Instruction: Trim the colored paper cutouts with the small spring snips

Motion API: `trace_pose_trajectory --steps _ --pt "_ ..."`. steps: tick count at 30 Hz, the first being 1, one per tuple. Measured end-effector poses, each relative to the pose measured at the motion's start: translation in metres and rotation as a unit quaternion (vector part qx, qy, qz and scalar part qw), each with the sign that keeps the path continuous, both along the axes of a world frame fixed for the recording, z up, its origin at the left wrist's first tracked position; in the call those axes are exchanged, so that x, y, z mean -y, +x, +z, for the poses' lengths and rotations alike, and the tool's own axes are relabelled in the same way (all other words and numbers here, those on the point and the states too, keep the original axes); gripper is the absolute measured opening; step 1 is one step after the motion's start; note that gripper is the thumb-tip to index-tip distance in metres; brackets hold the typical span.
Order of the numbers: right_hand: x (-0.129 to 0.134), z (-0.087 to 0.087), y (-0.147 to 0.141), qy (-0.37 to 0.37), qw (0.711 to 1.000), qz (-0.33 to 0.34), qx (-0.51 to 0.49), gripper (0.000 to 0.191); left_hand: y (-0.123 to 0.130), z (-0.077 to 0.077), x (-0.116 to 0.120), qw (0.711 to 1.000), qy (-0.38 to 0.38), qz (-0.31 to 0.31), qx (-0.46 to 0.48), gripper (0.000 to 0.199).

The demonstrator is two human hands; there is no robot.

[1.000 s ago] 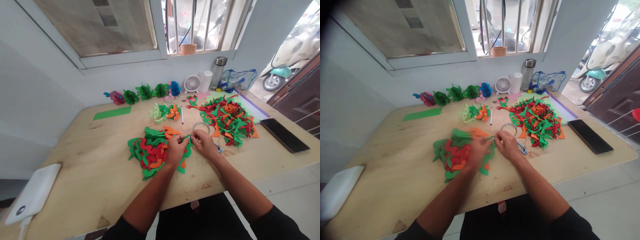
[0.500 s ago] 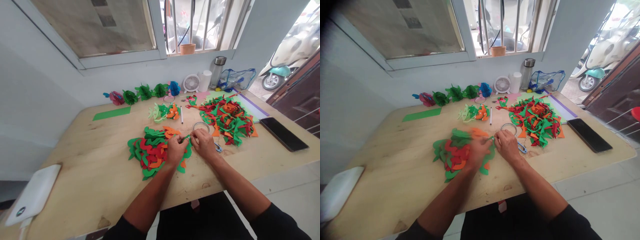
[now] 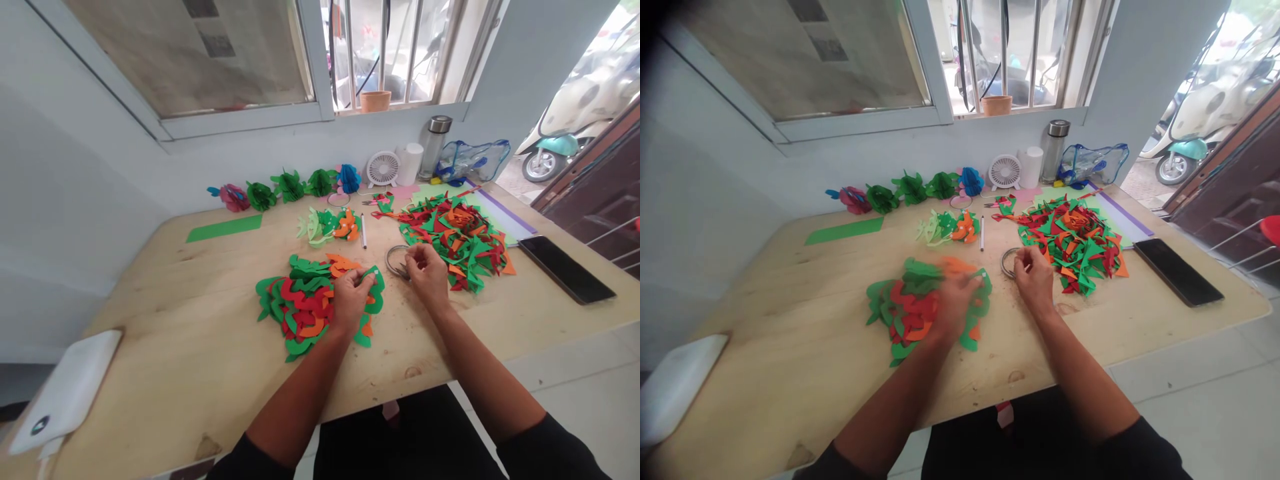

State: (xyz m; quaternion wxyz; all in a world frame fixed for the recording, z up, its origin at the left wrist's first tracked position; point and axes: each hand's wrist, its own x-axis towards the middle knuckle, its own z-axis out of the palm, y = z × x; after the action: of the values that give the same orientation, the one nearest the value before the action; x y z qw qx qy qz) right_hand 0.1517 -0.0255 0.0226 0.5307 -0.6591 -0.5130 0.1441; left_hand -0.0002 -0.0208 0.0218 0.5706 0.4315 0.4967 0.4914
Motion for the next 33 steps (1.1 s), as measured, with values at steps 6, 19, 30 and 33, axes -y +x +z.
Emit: trace_pose_trajectory --steps 6,19,30,33 --pt "-0.006 0.000 0.016 0.035 0.996 -0.012 -0.086 0.019 -0.001 0.000 -0.001 1.000 0.003 0.003 0.005 0.012" --pt "-0.009 -0.015 0.035 -0.174 0.938 0.023 0.298 0.024 -0.001 0.005 0.001 1.000 0.011 -0.007 -0.003 0.011" --pt "-0.008 -0.013 0.033 -0.208 0.912 0.047 0.352 0.020 0.000 0.006 0.002 1.000 -0.004 -0.011 0.006 0.010" --pt "-0.009 -0.014 0.034 -0.198 0.918 0.054 0.338 0.017 0.000 0.008 0.003 1.000 -0.005 -0.013 0.006 0.009"
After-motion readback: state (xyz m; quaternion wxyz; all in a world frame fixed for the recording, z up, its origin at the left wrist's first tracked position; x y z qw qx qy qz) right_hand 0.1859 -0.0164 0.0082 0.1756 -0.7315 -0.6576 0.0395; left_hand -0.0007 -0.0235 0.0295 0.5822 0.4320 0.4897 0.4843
